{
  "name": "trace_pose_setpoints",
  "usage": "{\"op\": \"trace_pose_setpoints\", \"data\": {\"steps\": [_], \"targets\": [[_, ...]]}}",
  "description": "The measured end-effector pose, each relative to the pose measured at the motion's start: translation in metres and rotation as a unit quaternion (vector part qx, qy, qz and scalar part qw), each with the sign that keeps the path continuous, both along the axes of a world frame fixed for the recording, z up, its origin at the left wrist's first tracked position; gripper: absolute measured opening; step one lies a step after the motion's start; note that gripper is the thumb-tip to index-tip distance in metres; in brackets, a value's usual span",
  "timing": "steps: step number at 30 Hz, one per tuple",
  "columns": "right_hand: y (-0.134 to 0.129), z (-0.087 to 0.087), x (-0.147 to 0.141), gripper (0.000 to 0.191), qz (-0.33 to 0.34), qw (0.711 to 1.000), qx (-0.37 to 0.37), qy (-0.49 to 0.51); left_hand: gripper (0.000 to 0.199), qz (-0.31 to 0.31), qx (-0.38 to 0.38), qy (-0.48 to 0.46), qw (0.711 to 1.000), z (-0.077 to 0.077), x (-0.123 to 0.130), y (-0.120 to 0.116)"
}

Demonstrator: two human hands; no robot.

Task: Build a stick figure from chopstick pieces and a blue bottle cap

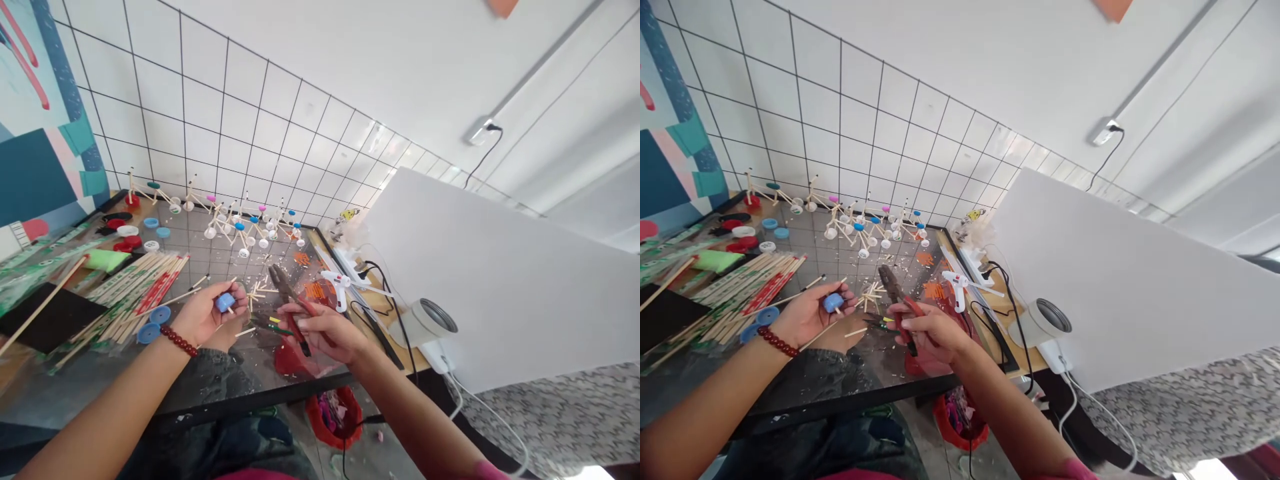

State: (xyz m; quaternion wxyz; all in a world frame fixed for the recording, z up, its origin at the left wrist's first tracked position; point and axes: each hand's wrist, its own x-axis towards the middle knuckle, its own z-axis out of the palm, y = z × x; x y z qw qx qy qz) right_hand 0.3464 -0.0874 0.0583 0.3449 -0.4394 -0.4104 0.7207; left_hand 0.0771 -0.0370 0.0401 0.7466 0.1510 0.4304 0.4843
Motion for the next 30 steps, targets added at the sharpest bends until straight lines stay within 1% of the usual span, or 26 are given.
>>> {"op": "trace_pose_setpoints", "data": {"steps": [3,5,9,14,18,25,27,30], "targets": [[0.019,-0.009,-0.023,0.049,-0.009,0.997,0.033,-0.067,0.032,-0.001,0.016,0.016,1.000,-0.001,0.002,-0.001],[0.027,-0.014,-0.033,0.047,0.006,0.993,0.058,-0.104,0.029,0.004,0.026,0.027,0.999,-0.001,0.004,-0.002],[0.032,-0.018,-0.044,0.047,0.029,0.989,0.078,-0.123,0.024,0.015,0.037,0.046,0.998,0.000,0.008,-0.005],[0.029,-0.016,-0.048,0.049,0.041,0.983,0.093,-0.156,0.016,0.017,0.051,0.064,0.996,-0.007,0.009,-0.005],[0.029,-0.015,-0.049,0.048,0.052,0.974,0.113,-0.187,0.020,0.007,0.069,0.078,0.995,-0.012,0.010,-0.005],[0.028,-0.020,-0.051,0.043,0.068,0.965,0.149,-0.207,0.015,0.012,0.083,0.089,0.993,-0.015,0.012,-0.003],[0.028,-0.022,-0.052,0.039,0.052,0.962,0.156,-0.217,0.012,0.010,0.082,0.089,0.993,-0.016,0.011,-0.002],[0.031,-0.022,-0.053,0.045,0.016,0.960,0.156,-0.233,0.013,0.005,0.085,0.087,0.993,-0.018,0.010,-0.001]]}}
